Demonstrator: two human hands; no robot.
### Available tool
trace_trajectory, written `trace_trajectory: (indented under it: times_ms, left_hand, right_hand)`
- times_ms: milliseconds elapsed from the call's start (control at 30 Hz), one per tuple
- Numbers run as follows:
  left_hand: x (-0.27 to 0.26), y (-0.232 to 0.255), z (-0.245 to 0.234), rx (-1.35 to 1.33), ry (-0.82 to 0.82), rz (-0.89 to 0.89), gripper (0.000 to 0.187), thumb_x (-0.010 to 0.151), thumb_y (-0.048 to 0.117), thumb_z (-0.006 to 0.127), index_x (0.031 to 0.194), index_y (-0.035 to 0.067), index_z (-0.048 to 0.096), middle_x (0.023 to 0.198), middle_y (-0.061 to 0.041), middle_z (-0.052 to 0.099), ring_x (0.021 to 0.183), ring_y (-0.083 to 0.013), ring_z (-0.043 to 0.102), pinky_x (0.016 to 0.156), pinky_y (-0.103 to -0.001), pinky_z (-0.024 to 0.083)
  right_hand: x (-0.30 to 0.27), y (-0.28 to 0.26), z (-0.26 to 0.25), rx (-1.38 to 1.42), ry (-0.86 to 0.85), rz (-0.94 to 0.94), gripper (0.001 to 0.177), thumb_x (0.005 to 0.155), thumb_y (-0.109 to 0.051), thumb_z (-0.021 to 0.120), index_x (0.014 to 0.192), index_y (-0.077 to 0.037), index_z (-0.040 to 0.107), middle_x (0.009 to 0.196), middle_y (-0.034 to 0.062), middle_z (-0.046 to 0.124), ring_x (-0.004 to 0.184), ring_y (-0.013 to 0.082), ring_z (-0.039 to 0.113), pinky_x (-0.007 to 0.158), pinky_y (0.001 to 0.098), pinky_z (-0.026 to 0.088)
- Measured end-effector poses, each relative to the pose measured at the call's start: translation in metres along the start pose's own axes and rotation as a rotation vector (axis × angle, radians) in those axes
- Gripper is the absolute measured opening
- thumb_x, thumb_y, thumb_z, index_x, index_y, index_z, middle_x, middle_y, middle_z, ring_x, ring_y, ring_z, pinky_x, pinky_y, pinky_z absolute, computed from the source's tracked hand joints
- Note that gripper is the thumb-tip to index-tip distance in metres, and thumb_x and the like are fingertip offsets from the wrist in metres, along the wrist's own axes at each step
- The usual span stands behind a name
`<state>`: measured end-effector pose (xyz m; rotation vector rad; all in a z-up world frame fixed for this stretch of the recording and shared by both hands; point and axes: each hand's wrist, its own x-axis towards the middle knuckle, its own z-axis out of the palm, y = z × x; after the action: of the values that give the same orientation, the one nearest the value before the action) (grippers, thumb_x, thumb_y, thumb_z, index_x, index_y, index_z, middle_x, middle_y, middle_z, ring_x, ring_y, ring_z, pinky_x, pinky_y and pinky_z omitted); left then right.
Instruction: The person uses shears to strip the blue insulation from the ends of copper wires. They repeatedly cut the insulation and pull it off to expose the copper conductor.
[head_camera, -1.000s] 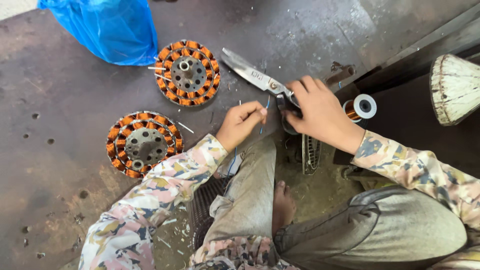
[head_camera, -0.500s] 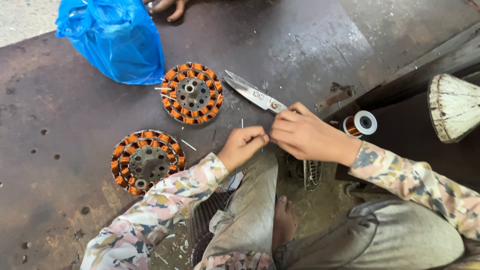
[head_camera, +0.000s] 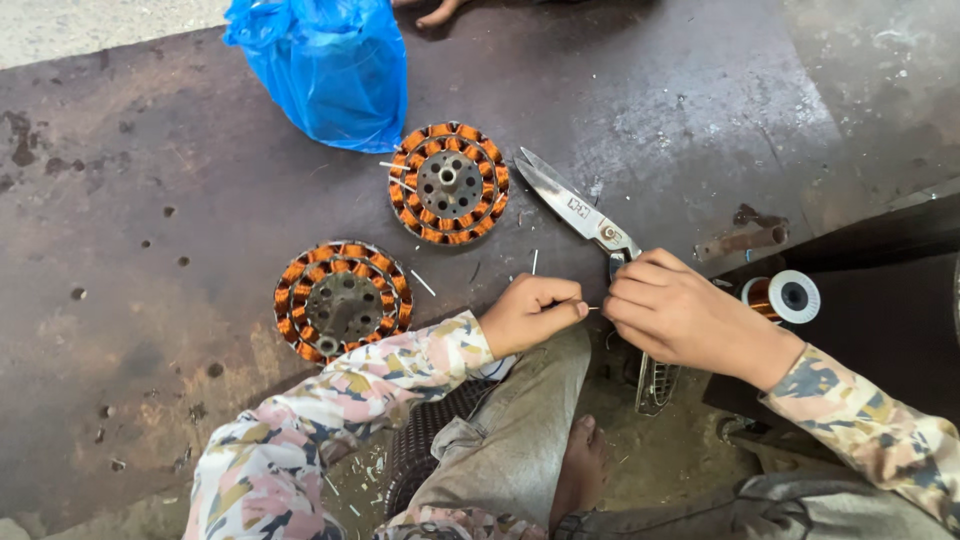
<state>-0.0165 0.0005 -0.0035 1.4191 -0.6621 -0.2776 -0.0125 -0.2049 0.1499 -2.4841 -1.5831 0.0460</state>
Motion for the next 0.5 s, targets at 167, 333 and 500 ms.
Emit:
trace_trajectory:
  times_ms: [167,333,500]
  left_hand:
    - [0.002,-0.009,0.003,-0.115,0.011,-0.010,0.026,0.102,0.013,0.060,0.081,0.000,0.054,0.066,0.005,0.037,0.066,-0.0022,0.035,0.054,-0.028,0.032]
    - [0.004,-0.019,0.004,-0.352,0.103,-0.160,0.023,0.105,0.016,0.057,0.086,0.003,0.058,0.067,0.008,0.044,0.058,-0.0013,0.038,0.051,-0.024,0.030]
    - [0.002,-0.026,0.003,-0.513,0.153,-0.307,0.024,0.107,0.015,0.056,0.084,0.006,0.055,0.066,0.007,0.043,0.052,-0.0008,0.035,0.046,-0.022,0.026]
  right_hand:
    - [-0.010,0.001,0.003,0.064,0.100,0.110,0.021,0.081,-0.013,0.073,0.096,0.000,0.065,0.095,0.0121,0.065,0.092,0.0288,0.063,0.085,0.0402,0.048]
    - [-0.018,0.006,-0.024,-0.183,0.308,0.339,0.008,0.087,-0.001,0.071,0.083,-0.004,0.065,0.085,0.0135,0.064,0.081,0.0330,0.063,0.075,0.0438,0.050]
    - [-0.037,0.002,-0.059,-0.429,0.414,0.601,0.023,0.102,0.010,0.071,0.082,0.006,0.063,0.076,0.0193,0.061,0.067,0.0345,0.061,0.062,0.0413,0.045]
